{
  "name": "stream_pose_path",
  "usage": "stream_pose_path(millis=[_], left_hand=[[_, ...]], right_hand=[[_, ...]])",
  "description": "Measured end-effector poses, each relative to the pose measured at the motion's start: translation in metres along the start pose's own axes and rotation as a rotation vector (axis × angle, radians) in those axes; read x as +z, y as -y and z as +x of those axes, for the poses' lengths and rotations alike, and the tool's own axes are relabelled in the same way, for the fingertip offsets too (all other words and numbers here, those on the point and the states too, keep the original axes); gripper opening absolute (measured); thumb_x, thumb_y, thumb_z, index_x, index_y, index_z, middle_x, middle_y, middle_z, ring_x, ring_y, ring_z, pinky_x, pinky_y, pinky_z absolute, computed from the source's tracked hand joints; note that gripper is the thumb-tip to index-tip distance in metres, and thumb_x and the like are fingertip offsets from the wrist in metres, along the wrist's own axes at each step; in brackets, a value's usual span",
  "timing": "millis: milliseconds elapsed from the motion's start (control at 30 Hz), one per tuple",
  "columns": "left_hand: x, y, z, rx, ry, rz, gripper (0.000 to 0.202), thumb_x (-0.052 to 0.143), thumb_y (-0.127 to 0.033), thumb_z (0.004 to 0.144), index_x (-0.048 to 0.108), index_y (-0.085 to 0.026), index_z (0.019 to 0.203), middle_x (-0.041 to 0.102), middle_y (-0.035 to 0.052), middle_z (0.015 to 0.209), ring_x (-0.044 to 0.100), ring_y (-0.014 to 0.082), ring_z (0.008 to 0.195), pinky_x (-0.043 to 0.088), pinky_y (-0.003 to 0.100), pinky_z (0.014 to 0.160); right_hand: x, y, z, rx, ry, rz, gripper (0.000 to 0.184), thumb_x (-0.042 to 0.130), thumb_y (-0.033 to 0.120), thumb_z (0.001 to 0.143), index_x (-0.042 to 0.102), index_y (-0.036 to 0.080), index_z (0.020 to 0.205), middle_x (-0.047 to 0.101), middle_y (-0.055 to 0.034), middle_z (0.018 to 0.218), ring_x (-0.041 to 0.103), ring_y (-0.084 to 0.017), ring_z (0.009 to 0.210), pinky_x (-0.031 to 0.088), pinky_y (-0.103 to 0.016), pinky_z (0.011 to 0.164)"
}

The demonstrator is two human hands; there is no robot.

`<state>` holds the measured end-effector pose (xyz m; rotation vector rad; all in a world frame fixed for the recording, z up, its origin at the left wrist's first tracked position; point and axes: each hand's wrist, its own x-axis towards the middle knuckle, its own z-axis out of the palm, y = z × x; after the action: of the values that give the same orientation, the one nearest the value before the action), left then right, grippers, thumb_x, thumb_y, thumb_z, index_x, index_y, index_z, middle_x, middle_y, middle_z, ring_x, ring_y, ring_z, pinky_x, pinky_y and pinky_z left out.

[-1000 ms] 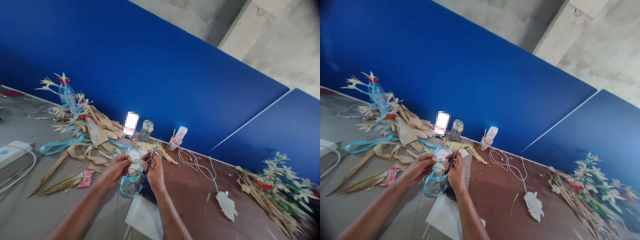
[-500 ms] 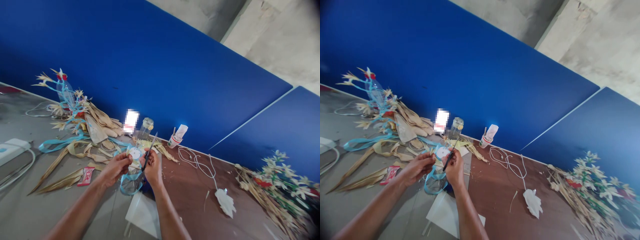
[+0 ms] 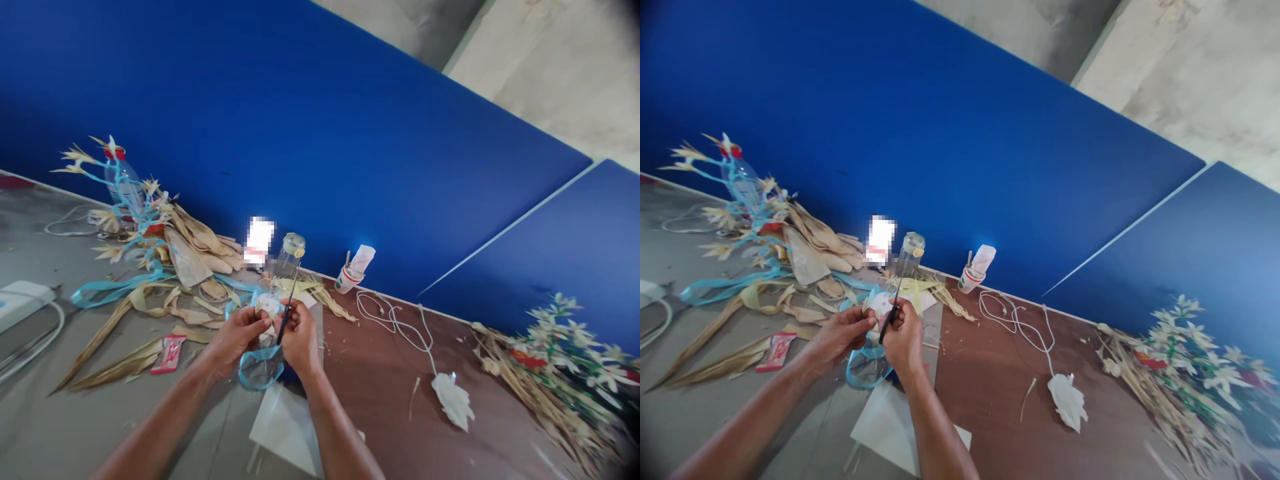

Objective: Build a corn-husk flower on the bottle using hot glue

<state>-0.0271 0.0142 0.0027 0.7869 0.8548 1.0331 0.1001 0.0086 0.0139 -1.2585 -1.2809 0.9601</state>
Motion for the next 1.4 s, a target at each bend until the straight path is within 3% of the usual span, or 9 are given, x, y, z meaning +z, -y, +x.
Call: stream_pose_path(millis=[267,500,600,700,833,1067,1200,1400], left_hand=[[0.006,0.006,-0.001,-0.024,-0.029,-0.155,0.029,0.077,-0.035,0.062,0.057,-0.015,0.069,0.049,-0.0043,0.052,0.044,0.0068,0.043,0.027,0.019,0.040],[0.003,0.006,0.002,-0.060,-0.034,-0.223,0.033,0.078,-0.033,0.060,0.050,-0.016,0.062,0.036,-0.0094,0.045,0.030,0.0027,0.036,0.024,0.017,0.038],[0.003,0.006,0.003,0.018,-0.016,-0.125,0.034,0.077,-0.040,0.061,0.053,-0.016,0.068,0.033,-0.0104,0.045,0.025,0.0025,0.036,0.019,0.017,0.037],[0.003,0.008,0.004,0.105,-0.003,0.044,0.036,0.074,-0.046,0.063,0.054,-0.016,0.065,0.040,-0.0078,0.046,0.026,0.0028,0.035,0.018,0.019,0.036],[0.002,0.009,0.006,0.132,-0.024,0.170,0.032,0.072,-0.042,0.065,0.053,-0.016,0.064,0.044,-0.0062,0.049,0.031,0.0039,0.037,0.020,0.019,0.037],[0.003,0.005,0.005,0.066,0.005,0.164,0.033,0.074,-0.041,0.062,0.052,-0.017,0.067,0.046,-0.0065,0.050,0.030,0.0037,0.036,0.018,0.019,0.038],[-0.003,0.007,0.008,0.024,0.020,0.122,0.033,0.077,-0.038,0.060,0.057,-0.016,0.075,0.051,-0.0046,0.054,0.028,0.0026,0.036,0.016,0.019,0.038],[-0.009,0.009,0.010,-0.062,0.032,0.020,0.030,0.078,-0.034,0.059,0.060,-0.014,0.072,0.045,-0.0060,0.053,0.028,0.0024,0.039,0.019,0.019,0.039]], right_hand=[[0.007,-0.007,-0.003,-0.034,-0.041,0.011,0.029,0.058,0.023,0.072,0.055,0.016,0.100,0.062,0.0003,0.068,0.057,-0.011,0.057,0.048,-0.022,0.054],[0.006,-0.008,-0.005,-0.043,0.028,-0.008,0.034,0.062,0.025,0.071,0.055,0.016,0.103,0.059,0.0003,0.071,0.056,-0.011,0.059,0.047,-0.022,0.056],[0.001,-0.005,-0.003,-0.034,0.027,0.054,0.035,0.064,0.025,0.069,0.054,0.016,0.102,0.058,0.0006,0.071,0.056,-0.012,0.060,0.047,-0.022,0.055],[-0.005,-0.002,0.001,-0.037,0.011,0.073,0.037,0.063,0.025,0.069,0.053,0.016,0.104,0.058,-0.0003,0.073,0.055,-0.012,0.059,0.046,-0.022,0.053],[-0.008,-0.001,0.004,-0.030,0.029,-0.022,0.039,0.062,0.024,0.070,0.052,0.015,0.107,0.062,-0.0019,0.076,0.056,-0.012,0.057,0.045,-0.022,0.051],[-0.011,-0.006,0.010,0.063,0.116,-0.017,0.034,0.064,0.023,0.066,0.052,0.018,0.098,0.063,0.0013,0.066,0.062,-0.015,0.059,0.048,-0.024,0.053],[-0.014,-0.009,0.013,0.097,0.102,0.058,0.035,0.064,0.023,0.064,0.051,0.017,0.096,0.061,0.0020,0.065,0.060,-0.013,0.057,0.048,-0.023,0.053],[-0.009,-0.011,0.010,0.102,0.074,0.064,0.034,0.064,0.022,0.065,0.051,0.018,0.096,0.062,0.0002,0.070,0.061,-0.013,0.060,0.048,-0.023,0.054]])
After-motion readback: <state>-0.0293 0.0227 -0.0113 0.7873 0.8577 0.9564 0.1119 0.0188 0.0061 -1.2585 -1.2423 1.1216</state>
